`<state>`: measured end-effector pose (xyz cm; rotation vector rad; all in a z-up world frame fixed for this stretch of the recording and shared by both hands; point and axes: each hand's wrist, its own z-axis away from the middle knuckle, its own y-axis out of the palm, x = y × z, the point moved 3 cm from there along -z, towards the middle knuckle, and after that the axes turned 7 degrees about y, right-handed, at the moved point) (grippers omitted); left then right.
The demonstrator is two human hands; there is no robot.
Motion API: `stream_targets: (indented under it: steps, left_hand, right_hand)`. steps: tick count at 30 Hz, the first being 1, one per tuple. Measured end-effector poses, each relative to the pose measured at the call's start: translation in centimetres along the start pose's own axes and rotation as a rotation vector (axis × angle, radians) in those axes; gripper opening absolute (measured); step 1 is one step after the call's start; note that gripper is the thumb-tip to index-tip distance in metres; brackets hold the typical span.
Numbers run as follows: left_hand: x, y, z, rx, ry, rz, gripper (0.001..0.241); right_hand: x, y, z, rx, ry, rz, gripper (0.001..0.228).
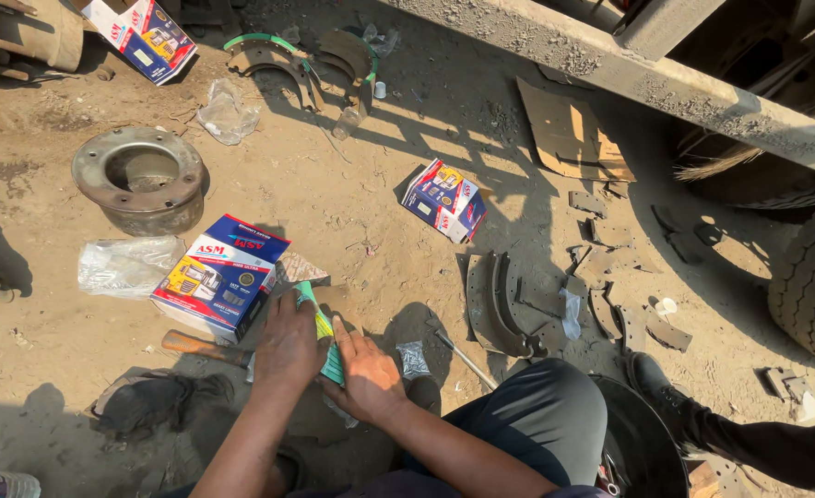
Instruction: The person unpacks new brake lining pads and a bag of rivets, then inserts the rivets into the holes of a brake shoe. The person uses a hammer to tap the rivets into place, securing the lining to the shoe.
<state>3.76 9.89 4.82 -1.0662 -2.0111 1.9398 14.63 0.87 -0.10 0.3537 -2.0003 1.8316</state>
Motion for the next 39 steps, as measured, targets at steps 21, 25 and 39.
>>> stream_targets:
  steps: [21, 25, 39]
  left_hand:
    - [-0.7, 2.4, 0.4, 0.045, 0.023, -0.062, 0.056]
    - [-0.6, 3.0, 0.3, -0.03, 0.065, -0.1, 0.053]
    - [-0.9, 3.2, 0.7, -0.012, 0.04, -0.117, 0.024]
  right_hand:
    - [-0.3, 0.3, -0.8, 0.125, 0.083, 0.016, 0.112]
    - [-0.6, 0.9, -1.3, 0.066, 0.027, -0.021, 0.111]
    - [-0.6, 1.1, -1.2, 0.095, 0.083, -0.021, 0.106]
